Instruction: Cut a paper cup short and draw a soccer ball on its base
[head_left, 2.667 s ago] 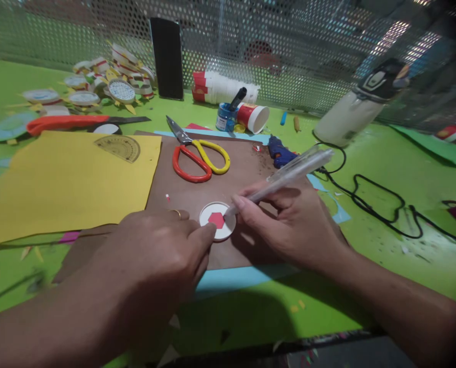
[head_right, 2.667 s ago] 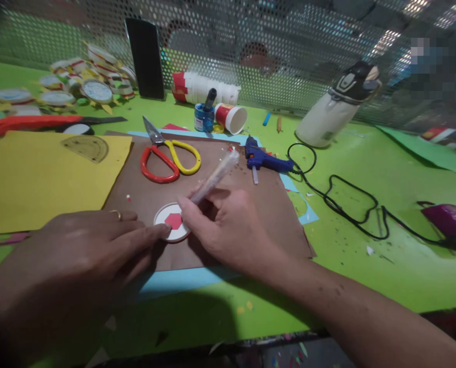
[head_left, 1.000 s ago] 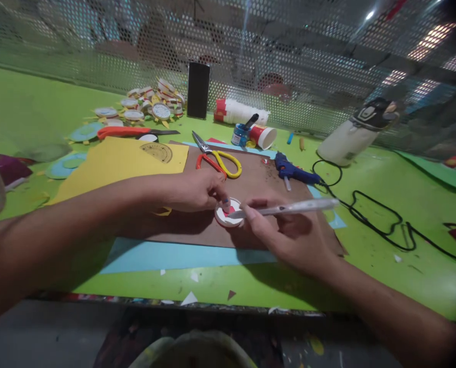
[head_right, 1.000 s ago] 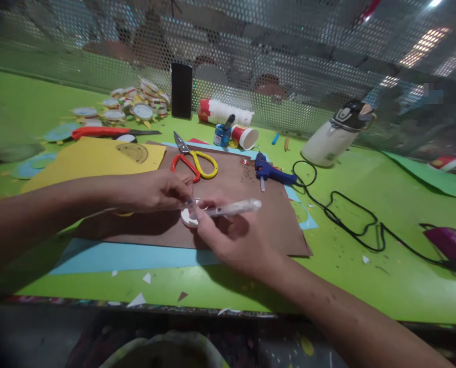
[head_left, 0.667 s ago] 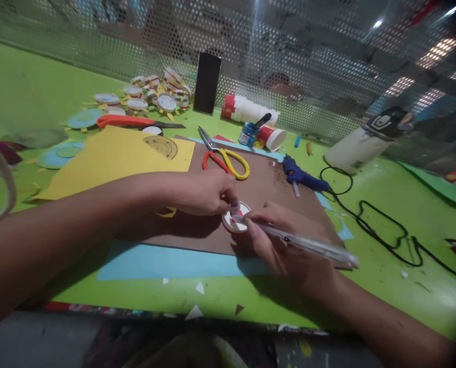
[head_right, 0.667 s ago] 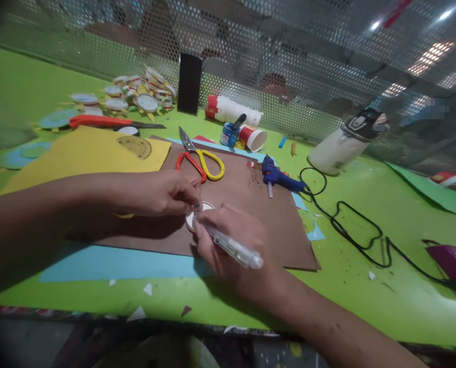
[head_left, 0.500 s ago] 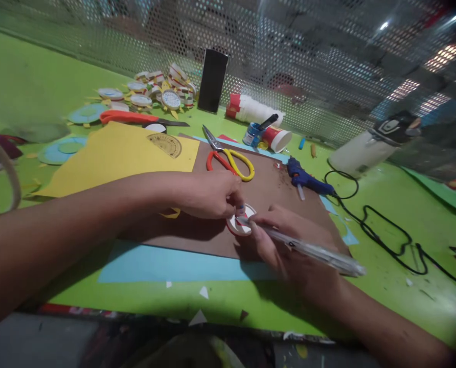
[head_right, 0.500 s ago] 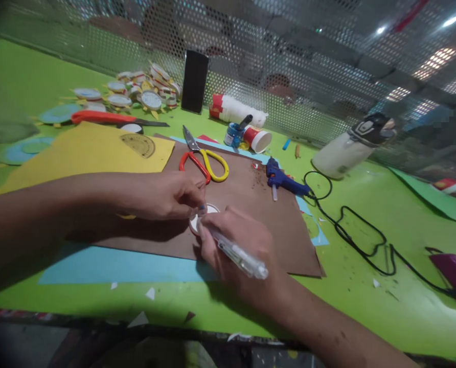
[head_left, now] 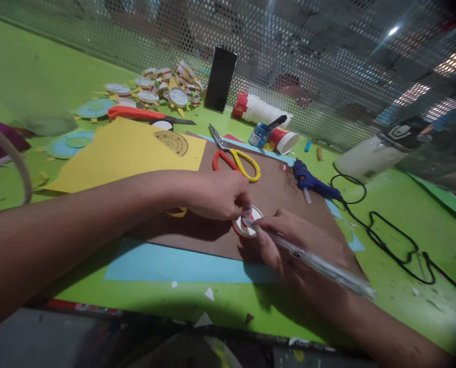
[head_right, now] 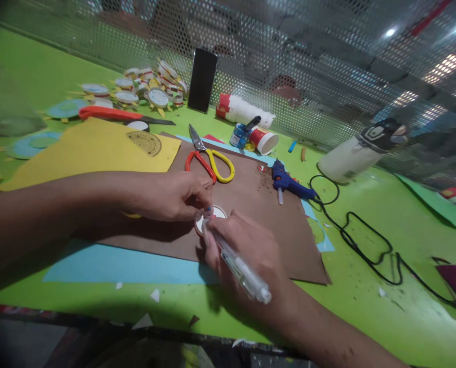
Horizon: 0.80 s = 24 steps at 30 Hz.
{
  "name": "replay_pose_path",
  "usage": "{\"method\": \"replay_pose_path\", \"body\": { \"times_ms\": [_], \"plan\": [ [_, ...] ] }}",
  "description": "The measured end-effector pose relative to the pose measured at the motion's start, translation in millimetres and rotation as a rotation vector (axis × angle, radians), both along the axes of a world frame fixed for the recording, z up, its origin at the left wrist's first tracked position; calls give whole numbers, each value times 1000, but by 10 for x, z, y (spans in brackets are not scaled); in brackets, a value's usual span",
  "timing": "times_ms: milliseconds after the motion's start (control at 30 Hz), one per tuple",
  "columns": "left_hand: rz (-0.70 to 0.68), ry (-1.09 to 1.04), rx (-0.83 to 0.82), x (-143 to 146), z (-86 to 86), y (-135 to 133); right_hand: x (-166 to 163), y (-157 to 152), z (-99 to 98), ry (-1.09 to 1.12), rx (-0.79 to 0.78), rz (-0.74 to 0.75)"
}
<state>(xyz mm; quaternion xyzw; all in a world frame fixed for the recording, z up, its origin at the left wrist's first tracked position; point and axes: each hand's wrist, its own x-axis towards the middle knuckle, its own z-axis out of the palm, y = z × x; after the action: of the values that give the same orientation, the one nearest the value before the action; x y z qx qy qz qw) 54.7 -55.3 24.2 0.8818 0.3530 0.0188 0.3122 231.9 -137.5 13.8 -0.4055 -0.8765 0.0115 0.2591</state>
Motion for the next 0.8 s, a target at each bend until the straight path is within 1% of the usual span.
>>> {"method": "replay_pose_path", "body": {
  "times_ms": [133,300,433,567,800],
  "plan": [
    [14,-2,-16,-2,-2,-3,-4,3,-14,-52,-40,-1],
    [11,0,-5,-6,-15,2,39,1,-132,-125,30,4],
    [25,30,-1,-2,-2,-4,39,5,-145,-99,124,30],
    [27,25,16,1,-1,-7,27,9,-112,-132,103,29],
    [16,16,8,-2,-4,-3,68,-31,-150,-22,101,55]
  ]
}}
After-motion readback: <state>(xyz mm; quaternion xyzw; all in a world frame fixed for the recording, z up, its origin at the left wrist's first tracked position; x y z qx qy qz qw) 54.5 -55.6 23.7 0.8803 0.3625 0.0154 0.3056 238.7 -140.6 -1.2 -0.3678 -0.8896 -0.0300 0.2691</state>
